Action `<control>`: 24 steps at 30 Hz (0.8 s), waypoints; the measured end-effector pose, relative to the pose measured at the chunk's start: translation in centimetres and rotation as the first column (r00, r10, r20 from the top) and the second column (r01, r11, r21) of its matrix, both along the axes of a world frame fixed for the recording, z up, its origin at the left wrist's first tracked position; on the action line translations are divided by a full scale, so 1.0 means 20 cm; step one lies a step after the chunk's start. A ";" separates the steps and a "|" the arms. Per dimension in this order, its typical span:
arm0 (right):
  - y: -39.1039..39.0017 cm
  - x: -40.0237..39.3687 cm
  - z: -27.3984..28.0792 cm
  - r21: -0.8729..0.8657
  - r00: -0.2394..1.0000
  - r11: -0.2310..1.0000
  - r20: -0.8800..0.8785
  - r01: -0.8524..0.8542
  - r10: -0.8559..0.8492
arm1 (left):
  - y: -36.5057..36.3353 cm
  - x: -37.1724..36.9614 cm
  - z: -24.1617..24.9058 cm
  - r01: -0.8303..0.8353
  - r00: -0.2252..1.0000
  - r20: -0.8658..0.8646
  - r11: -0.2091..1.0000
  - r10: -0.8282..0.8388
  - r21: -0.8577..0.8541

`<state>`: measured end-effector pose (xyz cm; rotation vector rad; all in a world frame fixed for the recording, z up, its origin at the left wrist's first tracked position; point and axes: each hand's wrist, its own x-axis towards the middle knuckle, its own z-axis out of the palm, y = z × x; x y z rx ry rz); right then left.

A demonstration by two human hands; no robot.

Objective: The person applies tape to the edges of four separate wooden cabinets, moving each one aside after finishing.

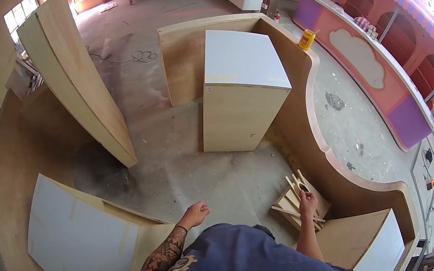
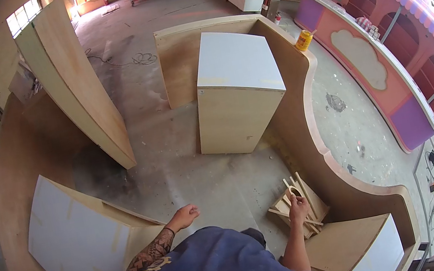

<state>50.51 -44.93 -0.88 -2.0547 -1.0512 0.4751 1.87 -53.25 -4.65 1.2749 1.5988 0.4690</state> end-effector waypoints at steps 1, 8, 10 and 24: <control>0.03 -0.05 -0.01 0.014 0.998 0.999 -0.061 -0.029 0.030 | 0.03 -0.04 0.06 0.003 1.000 -0.002 1.000 -0.003 -0.006; 0.37 -0.46 0.00 0.069 0.942 0.942 -0.047 -0.329 0.333 | 0.26 -0.18 0.28 -0.118 0.988 0.104 0.993 0.116 0.021; 0.44 -0.75 0.22 0.110 0.854 0.849 -0.002 -0.517 0.520 | 0.35 -0.18 0.33 -0.127 0.981 0.151 0.992 0.125 0.005; 1.36 -1.79 0.53 0.100 -0.025 -0.014 -0.110 -0.995 0.994 | 1.15 -0.51 0.39 -0.484 0.522 0.564 0.767 0.640 -0.422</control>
